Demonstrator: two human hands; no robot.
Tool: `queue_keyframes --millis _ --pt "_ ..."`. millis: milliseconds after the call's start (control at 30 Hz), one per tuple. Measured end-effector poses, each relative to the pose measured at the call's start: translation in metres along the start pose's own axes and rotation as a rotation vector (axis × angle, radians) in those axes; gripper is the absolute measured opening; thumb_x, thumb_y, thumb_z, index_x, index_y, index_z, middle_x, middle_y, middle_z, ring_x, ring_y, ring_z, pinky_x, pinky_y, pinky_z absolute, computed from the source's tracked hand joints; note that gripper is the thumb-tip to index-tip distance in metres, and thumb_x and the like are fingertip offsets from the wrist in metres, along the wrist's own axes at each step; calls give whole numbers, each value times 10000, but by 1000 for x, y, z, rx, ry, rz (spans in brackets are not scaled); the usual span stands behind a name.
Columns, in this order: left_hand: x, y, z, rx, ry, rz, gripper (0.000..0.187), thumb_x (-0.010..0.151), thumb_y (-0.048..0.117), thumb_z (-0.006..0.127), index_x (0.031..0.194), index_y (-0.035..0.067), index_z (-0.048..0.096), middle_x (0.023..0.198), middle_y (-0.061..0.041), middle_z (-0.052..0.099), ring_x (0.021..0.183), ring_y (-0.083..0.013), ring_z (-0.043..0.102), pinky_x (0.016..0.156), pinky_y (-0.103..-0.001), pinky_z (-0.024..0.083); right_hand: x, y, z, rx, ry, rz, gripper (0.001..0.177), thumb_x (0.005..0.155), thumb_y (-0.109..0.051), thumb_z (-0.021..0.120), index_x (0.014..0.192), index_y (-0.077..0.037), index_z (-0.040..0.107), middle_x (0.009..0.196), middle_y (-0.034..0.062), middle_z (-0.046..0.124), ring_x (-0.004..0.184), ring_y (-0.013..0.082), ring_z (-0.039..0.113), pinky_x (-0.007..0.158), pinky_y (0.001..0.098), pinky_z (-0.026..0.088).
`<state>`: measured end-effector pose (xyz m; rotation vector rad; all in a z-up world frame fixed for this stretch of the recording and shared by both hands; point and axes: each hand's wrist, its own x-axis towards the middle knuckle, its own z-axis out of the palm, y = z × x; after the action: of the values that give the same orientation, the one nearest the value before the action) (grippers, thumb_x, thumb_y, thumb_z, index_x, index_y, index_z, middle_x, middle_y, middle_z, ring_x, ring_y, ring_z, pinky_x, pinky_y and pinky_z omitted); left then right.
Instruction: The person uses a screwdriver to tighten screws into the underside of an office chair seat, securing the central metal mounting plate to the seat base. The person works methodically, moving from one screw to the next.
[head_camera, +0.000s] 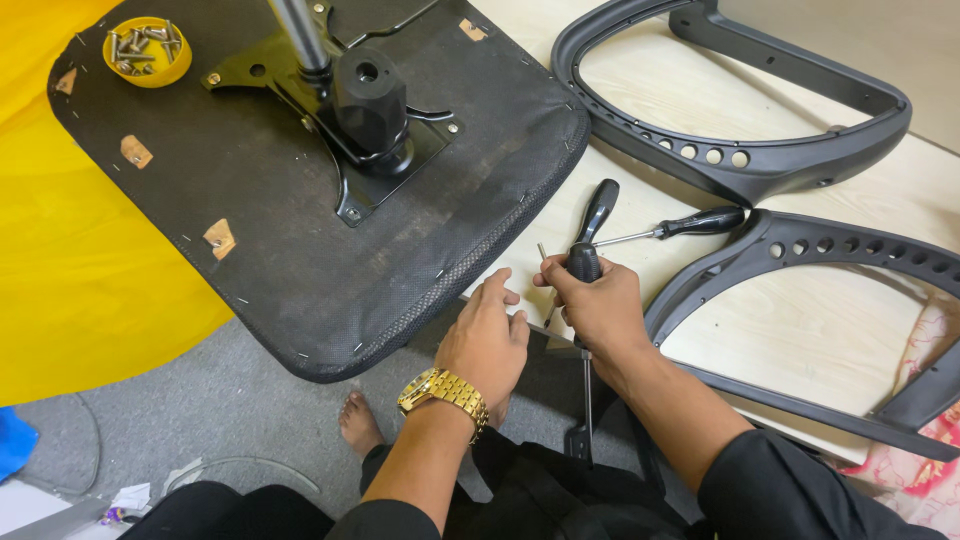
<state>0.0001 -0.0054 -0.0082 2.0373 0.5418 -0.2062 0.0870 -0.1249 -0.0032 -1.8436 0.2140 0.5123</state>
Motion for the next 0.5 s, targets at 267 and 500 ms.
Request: queue_keyframes --millis 267,500 --pt "9 1 -9 -82 99 7 448 938 284 600 1347 103 570 1230 -60 697 1043 -281 712 944 -398 534 4 -8 -2 10 -81 -20 154 868 -139 714 921 -3 764 764 43 758 543 68 532 480 241 417" --pt "12 2 -15 -289 282 -123 314 952 336 608 1040 96 790 821 -92 776 766 -220 754 751 -353 566 -11 -24 24 -147 -249 -59 201 888 -223 738 884 -28 789 618 -26 604 535 56 468 471 259 351"
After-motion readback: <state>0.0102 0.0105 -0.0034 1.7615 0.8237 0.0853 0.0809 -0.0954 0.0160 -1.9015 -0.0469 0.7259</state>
